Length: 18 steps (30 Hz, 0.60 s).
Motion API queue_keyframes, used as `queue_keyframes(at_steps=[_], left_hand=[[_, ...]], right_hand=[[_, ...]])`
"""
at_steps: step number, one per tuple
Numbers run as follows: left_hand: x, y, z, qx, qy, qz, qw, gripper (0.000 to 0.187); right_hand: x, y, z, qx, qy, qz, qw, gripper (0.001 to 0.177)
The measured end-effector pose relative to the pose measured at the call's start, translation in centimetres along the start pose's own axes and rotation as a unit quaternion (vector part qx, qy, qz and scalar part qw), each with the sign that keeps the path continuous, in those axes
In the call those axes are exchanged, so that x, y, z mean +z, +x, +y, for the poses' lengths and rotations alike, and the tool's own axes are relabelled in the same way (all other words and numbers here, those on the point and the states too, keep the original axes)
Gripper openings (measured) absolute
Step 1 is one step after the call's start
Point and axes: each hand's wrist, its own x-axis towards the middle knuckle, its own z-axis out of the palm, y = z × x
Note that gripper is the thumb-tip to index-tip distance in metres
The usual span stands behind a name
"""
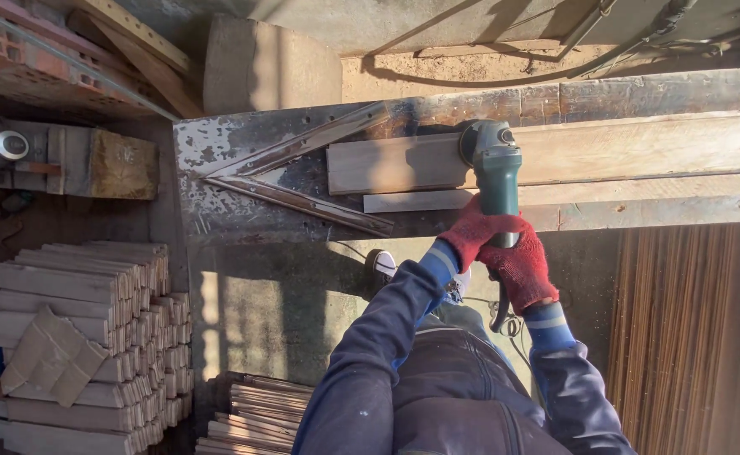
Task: The recorder is using an electric power sander to smooth the surface of a wooden board placed on a workbench.
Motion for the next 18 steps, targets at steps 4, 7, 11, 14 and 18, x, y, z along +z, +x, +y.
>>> queue_keyframes(at_steps=[4, 7, 11, 14, 18], left_hand=[[-3.1, -4.1, 3.5, -0.011, 0.028, 0.049, 0.998, 0.091], [-6.2, -4.0, 3.4, -0.009, 0.035, 0.064, 0.997, 0.089], [-8.8, -8.4, 7.7, -0.015, 0.073, 0.089, 0.993, 0.087], [-12.2, -8.9, 8.0, -0.022, 0.033, 0.097, 0.994, 0.090], [-16.0, -7.7, 6.5, 0.002, -0.005, 0.105, 0.994, 0.093]], right_hand=[[4.6, 0.4, 1.5, -0.008, -0.026, -0.006, 1.000, 0.056], [7.4, -0.7, 0.2, 0.013, -0.085, -0.004, 0.996, 0.048], [10.6, -2.7, -1.7, 0.036, -0.131, -0.037, 0.990, 0.066], [12.8, -3.7, -2.7, 0.033, -0.152, -0.058, 0.986, 0.083], [15.9, -5.8, -4.5, 0.029, -0.192, -0.089, 0.977, 0.087]])
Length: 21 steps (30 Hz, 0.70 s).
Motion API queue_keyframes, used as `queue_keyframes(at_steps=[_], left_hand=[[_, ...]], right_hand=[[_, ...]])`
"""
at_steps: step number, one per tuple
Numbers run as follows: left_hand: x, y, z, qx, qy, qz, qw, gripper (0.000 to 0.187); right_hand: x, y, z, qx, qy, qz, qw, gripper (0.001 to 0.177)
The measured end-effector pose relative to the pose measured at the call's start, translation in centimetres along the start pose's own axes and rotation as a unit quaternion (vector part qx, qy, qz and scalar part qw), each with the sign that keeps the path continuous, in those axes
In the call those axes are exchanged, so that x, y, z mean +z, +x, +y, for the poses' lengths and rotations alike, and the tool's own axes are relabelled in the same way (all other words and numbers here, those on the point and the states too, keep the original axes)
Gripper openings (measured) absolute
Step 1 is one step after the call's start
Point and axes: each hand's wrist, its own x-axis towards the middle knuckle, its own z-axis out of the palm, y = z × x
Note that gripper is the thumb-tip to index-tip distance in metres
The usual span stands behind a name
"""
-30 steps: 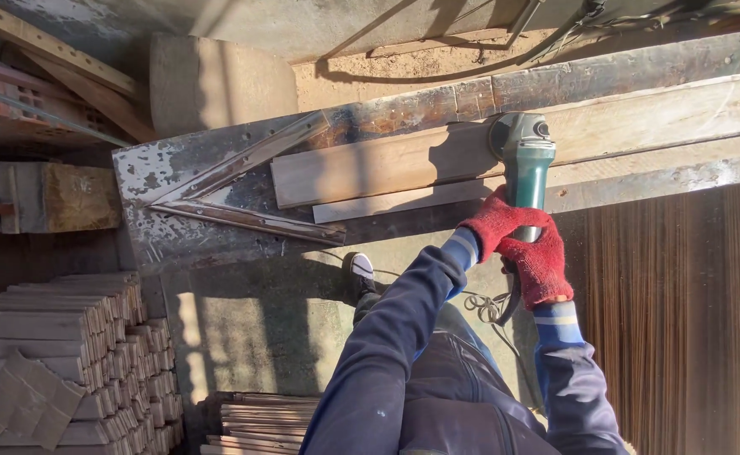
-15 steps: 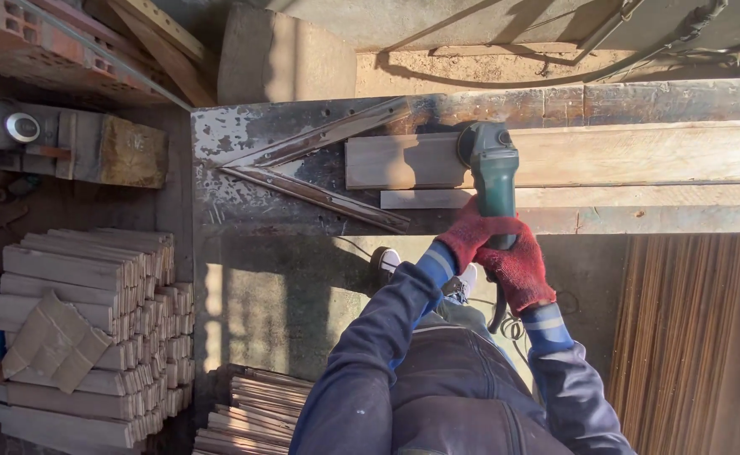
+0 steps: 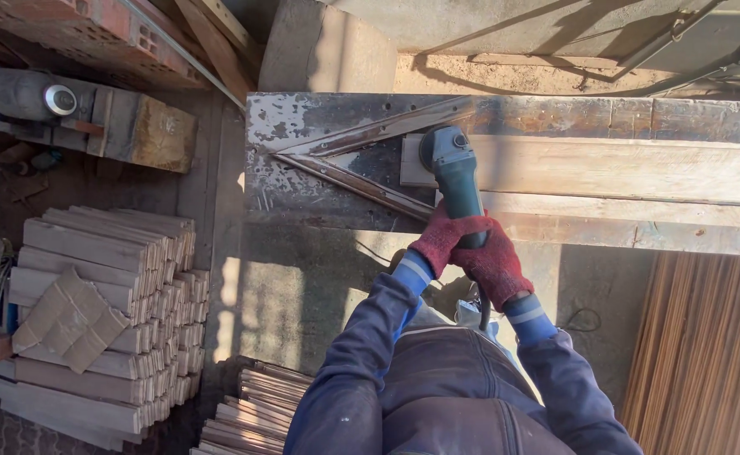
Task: The recorder is using an electric power sander to smooth the surface of a wooden board placed on a workbench.
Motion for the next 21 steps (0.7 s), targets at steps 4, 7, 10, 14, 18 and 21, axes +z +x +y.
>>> queue_keyframes(at_steps=[4, 7, 10, 14, 18, 21], left_hand=[[-3.0, -0.7, 0.9, 0.002, -0.029, 0.003, 1.000, 0.084], [-3.6, -0.8, 1.7, 0.008, -0.049, 0.009, 0.999, 0.082], [-2.5, -0.2, 1.4, -0.003, -0.031, 0.021, 0.999, 0.089], [1.4, 2.0, -1.5, 0.014, 0.014, 0.014, 1.000, 0.090], [8.4, -0.7, -1.7, 0.028, 0.113, -0.011, 0.993, 0.101], [14.3, -1.6, -2.5, 0.031, 0.168, -0.038, 0.985, 0.094]], right_hand=[[1.5, 1.4, 0.7, -0.024, -0.009, -0.026, 0.999, 0.092], [2.1, 1.7, 0.4, -0.033, -0.010, -0.034, 0.999, 0.094], [1.9, 2.8, 1.7, -0.024, 0.002, -0.029, 0.999, 0.090], [-0.9, 3.1, 3.8, -0.018, 0.056, 0.014, 0.998, 0.075], [-5.6, 4.0, 7.2, -0.033, 0.077, 0.069, 0.994, 0.042], [-9.7, 4.6, 11.7, -0.065, 0.182, 0.087, 0.977, 0.036]])
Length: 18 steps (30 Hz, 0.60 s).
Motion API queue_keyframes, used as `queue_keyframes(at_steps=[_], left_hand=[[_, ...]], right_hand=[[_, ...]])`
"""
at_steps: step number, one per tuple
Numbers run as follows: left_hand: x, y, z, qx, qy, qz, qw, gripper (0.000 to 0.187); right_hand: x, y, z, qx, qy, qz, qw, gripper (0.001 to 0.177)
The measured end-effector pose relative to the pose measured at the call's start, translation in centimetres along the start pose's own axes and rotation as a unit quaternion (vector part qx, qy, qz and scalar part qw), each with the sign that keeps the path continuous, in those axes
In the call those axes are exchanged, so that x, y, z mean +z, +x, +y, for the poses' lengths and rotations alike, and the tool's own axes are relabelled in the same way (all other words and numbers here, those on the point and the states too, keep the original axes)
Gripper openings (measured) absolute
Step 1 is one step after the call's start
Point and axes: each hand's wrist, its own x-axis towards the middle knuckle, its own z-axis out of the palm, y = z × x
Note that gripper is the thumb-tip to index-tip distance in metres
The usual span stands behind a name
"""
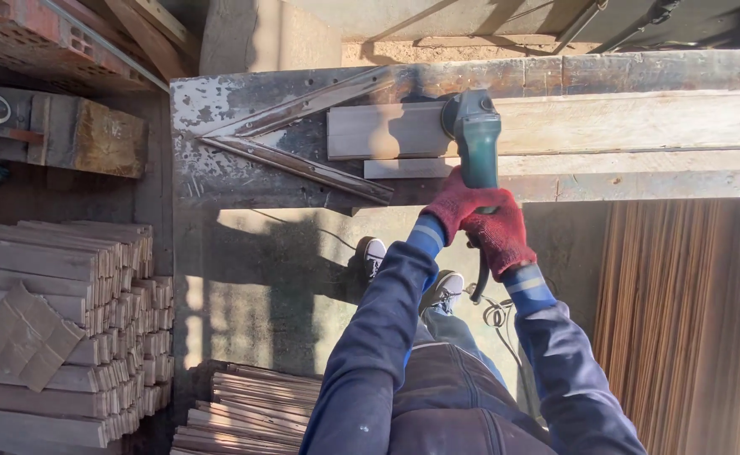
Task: The recorder is using an electric power sander to smooth the surface of a wooden board placed on a workbench.
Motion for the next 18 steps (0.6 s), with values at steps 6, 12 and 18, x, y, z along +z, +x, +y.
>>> queue_keyframes(at_steps=[6, 12, 18], left_hand=[[8.9, 1.9, 0.4, 0.002, 0.040, -0.061, 0.997, 0.090], [9.9, 2.6, -0.3, 0.038, -0.015, -0.084, 0.996, 0.092], [4.2, 2.0, -3.3, 0.038, -0.054, -0.073, 0.995, 0.089]], right_hand=[[-8.6, 2.7, 3.5, -0.032, 0.069, 0.024, 0.997, 0.030], [-8.9, 1.7, 3.3, -0.028, -0.025, 0.063, 0.997, 0.030], [-4.3, -1.0, -0.4, -0.003, 0.044, 0.021, 0.999, 0.037]])
